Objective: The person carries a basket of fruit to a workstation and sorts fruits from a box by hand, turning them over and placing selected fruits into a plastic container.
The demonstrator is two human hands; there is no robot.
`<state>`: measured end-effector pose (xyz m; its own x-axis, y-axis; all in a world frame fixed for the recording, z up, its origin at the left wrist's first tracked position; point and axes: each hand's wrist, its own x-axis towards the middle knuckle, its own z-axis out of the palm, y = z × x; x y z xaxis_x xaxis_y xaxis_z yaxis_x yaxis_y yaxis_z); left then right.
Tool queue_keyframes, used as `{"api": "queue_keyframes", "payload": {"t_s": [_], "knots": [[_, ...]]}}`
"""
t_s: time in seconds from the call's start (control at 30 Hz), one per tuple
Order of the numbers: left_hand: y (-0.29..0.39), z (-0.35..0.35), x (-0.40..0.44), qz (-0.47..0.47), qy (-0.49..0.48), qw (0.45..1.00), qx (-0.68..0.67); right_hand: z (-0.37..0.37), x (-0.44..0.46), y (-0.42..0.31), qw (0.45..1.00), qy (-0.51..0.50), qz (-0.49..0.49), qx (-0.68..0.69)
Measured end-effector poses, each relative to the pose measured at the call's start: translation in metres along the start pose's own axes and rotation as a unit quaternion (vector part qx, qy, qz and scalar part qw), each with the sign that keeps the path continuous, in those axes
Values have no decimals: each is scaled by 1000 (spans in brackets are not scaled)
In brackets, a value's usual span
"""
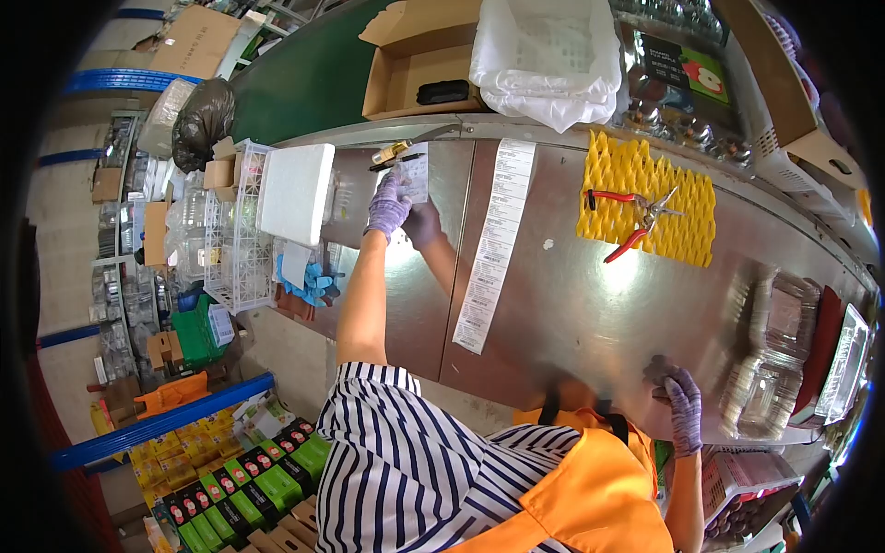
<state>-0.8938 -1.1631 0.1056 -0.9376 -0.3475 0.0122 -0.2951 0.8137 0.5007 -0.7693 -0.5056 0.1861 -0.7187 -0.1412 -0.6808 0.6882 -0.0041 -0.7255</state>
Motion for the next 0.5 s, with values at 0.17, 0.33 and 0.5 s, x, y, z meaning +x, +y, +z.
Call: {"api": "queue_keyframes", "payload": {"t_s": [0.17,0.33,0.5], "knots": [[-7,2,-2,22,14,990,135,2,-4,-2,1000,-6,-11,-16],[90,16,-44,134,196,966,105,-6,-5,-1,1000,-15,-18,-17],[149,53,-129,34,38,999,5,-4,-10,-1,999,-18,-32,-13]]}}
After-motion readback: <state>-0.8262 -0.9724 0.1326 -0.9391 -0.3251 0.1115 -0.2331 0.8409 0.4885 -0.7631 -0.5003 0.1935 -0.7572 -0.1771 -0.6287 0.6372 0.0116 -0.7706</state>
